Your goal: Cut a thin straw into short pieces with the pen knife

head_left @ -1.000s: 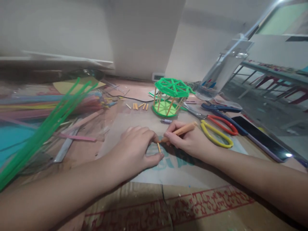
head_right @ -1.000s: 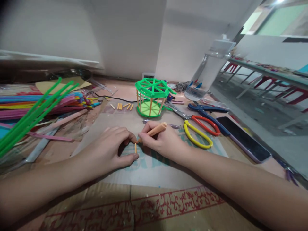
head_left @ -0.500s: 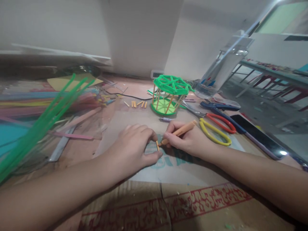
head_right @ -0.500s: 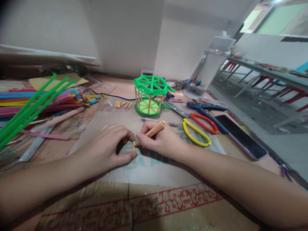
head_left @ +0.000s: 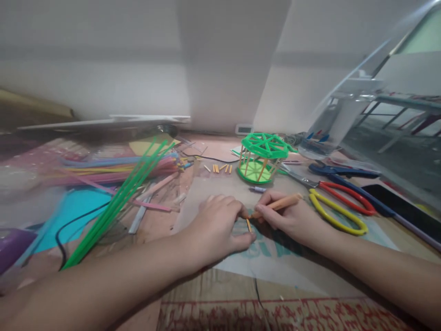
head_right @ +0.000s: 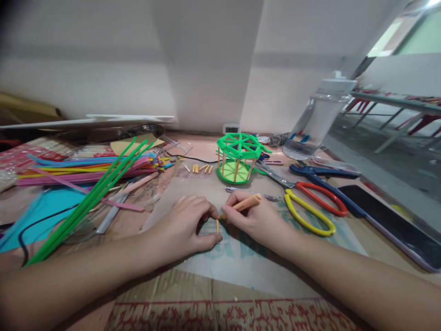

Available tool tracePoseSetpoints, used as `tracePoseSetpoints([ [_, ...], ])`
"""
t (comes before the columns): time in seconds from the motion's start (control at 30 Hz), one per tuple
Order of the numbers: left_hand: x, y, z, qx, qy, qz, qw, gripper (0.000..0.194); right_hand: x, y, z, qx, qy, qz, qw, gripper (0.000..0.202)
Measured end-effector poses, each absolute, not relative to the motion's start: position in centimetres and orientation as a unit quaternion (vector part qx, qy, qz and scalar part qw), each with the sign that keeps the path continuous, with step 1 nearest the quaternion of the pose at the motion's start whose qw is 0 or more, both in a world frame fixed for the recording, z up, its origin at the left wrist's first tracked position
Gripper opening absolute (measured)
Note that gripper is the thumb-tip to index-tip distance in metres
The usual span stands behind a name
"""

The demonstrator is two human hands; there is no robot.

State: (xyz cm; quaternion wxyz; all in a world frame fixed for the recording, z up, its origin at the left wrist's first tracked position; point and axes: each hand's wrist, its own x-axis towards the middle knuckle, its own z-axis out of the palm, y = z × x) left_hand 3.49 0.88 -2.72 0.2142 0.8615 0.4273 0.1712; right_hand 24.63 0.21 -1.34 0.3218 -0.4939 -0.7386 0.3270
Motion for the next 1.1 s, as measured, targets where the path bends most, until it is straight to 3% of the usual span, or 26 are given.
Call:
tracePoseSetpoints([
  [1.1,2.79,1.23,-2.88,0.875,0.402,0.189,0.194,0.024,24.49,0.09,-0.98,-0.499,-0.689,0.416,0.321,0.024],
])
